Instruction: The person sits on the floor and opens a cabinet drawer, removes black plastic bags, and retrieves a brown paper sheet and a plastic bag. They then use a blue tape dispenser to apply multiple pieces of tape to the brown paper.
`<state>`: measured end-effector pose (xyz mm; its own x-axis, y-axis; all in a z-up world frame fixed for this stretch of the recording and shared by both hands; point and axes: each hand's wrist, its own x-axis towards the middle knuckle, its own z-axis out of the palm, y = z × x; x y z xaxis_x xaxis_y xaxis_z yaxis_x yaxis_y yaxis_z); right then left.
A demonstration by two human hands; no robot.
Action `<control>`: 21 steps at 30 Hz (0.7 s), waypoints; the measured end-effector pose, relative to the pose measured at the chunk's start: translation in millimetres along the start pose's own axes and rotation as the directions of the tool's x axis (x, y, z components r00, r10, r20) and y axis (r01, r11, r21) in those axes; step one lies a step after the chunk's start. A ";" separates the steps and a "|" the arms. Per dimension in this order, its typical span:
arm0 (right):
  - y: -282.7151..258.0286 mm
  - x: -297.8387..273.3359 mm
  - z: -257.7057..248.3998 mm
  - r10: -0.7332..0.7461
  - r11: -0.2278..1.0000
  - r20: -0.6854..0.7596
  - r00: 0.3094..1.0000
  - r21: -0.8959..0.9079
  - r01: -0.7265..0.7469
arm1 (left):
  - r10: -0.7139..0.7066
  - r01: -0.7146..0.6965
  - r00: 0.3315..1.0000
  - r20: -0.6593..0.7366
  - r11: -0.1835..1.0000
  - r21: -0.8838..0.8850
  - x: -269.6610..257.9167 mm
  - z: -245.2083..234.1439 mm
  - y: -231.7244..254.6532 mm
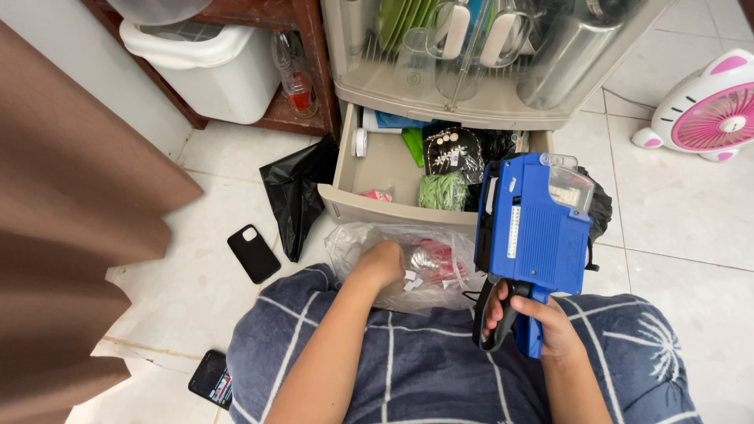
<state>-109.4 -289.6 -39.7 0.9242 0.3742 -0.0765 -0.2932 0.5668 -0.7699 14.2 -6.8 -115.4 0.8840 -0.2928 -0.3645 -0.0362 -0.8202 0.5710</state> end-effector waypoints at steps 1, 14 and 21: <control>-0.8 -0.1 0.3 -0.006 1.000 -0.001 1.000 -0.012 0.006 | 0.012 -0.012 1.000 -0.023 1.000 0.007 7.5 6.2 -5.5; -8.6 -4.7 -2.1 -0.032 0.997 -0.043 0.999 -0.066 0.029 | -0.277 0.268 0.960 0.043 0.950 0.160 64.0 54.7 -58.9; -8.0 -6.5 -0.2 -0.007 1.000 -0.036 0.999 -0.028 0.006 | -0.345 0.302 0.935 0.084 0.897 0.322 69.1 67.0 -66.5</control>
<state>-113.0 -296.8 -33.2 0.9344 0.3435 -0.0943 -0.2810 0.5481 -0.7878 46.4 -5.4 -227.9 0.7999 -0.0323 -0.5993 0.0844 -0.9826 0.1656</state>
